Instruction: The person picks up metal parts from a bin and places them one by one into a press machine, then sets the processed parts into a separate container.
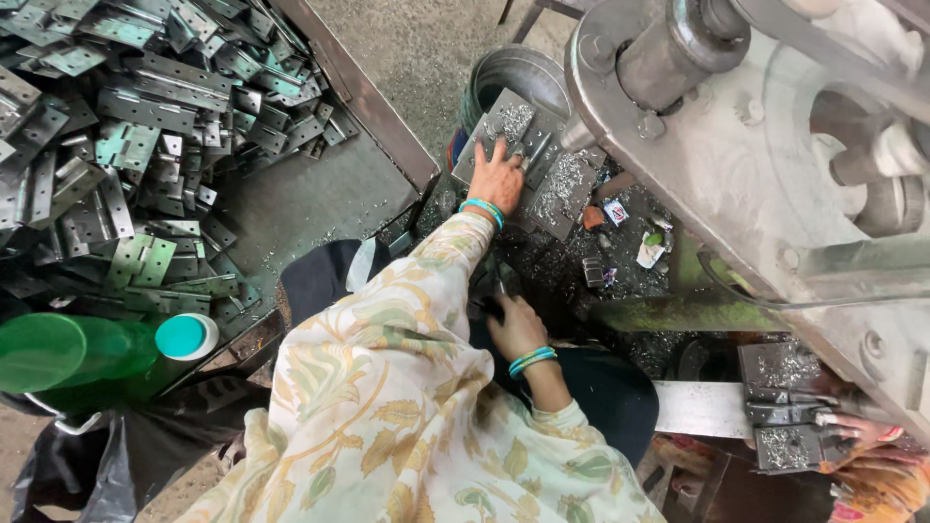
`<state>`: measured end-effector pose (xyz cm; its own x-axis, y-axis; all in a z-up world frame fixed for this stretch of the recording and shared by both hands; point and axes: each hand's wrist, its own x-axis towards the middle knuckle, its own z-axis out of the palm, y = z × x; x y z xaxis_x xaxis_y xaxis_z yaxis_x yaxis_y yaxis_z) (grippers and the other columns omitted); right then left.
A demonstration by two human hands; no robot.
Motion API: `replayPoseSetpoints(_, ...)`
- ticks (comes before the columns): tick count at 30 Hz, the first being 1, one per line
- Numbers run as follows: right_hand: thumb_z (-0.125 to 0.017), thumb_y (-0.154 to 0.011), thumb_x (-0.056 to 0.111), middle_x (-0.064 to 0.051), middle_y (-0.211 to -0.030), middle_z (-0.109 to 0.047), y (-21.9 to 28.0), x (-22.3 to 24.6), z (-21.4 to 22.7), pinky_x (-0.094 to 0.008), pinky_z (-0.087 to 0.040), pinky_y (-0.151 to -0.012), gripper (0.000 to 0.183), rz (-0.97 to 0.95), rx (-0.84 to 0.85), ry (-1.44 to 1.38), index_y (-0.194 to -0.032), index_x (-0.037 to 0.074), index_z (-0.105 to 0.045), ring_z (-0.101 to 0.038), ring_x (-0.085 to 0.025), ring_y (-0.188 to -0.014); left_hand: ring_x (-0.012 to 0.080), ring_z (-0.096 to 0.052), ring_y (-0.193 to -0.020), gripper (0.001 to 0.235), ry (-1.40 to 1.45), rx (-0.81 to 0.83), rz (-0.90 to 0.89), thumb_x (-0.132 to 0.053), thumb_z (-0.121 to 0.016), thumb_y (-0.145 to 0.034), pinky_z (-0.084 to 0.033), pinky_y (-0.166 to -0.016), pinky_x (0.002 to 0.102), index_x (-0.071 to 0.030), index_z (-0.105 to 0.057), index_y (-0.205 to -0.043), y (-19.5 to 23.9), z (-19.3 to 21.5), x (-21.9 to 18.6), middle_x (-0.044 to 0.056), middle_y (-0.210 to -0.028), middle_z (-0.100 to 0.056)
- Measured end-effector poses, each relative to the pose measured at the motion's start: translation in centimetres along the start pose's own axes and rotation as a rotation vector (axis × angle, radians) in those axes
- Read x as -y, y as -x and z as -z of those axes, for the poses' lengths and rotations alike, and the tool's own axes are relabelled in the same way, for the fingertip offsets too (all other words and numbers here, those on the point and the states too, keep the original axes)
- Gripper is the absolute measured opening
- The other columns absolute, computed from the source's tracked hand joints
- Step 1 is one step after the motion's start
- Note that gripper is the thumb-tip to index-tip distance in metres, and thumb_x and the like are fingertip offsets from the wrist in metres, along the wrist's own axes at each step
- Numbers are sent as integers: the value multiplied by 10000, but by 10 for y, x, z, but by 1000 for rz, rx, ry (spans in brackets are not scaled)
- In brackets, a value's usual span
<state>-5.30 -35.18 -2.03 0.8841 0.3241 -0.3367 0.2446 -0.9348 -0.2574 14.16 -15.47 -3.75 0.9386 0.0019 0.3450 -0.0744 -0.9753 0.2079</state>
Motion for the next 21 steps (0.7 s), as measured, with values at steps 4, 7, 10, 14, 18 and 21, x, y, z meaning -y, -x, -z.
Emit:
replayPoseSetpoints(4, -696, -848, 264, -187, -1321, -577, -8, -11, -56, -531, -538, -875, 440, -23, -33, -47, -1283, 216, -658, -637, -446, -1074, 383, -351, -1409, 349, -7, -10, 15, -181, -544, -895, -183, -1120, 771, -117, -753, -1166, -16, 0, -4, 39, -1338, -635)
replayPoseSetpoints(7, -707, -820, 240, -207, -1367, -532, -3, -15, -81, -539, -531, -858, 454, -33, -82, -122, -1272, 243, -663, -623, -459, -1065, 380, -349, -1448, 313, -37, 33, -4, -195, -541, -952, -198, -1146, 747, -109, -759, -1159, -3, 4, -8, 41, -1361, -639)
replayPoseSetpoints(10, -692, -839, 250, -179, -1258, -616, 7, -1, -55, -516, -550, -894, 404, -14, -47, -100, -1243, 261, -700, -652, -422, -1092, 371, -353, -1443, 338, -10, -7, -4, -201, -543, -928, -210, -1132, 748, -107, -755, -1174, 12, 6, -11, 35, -1310, -653)
replayPoseSetpoints(14, -701, -879, 301, -148, -1243, -665, -6, -5, -5, -526, -552, -900, 403, 44, -65, -83, -1269, 211, -662, -659, -434, -1082, 372, -368, -1418, 368, -18, -62, 29, -196, -544, -903, -224, -1113, 751, -93, -748, -1192, 4, 3, -9, 38, -1291, -660)
replayPoseSetpoints(18, -678, -874, 329, -181, -1338, -594, -18, -24, -60, -524, -542, -908, 441, -6, 0, -38, -1300, 217, -650, -632, -447, -1124, 374, -360, -1416, 338, -17, 30, 39, -210, -528, -933, -219, -1107, 754, -101, -747, -1165, -13, 5, -14, 56, -1312, -651)
replayPoseSetpoints(21, -661, -868, 351, -214, -1419, -527, -8, -27, -97, -523, -532, -913, 477, 33, -87, -147, -1329, 228, -639, -605, -465, -1154, 379, -382, -1369, 366, -35, -120, 27, -209, -541, -889, -230, -1083, 755, -96, -757, -1161, -14, 0, -12, 57, -1301, -657)
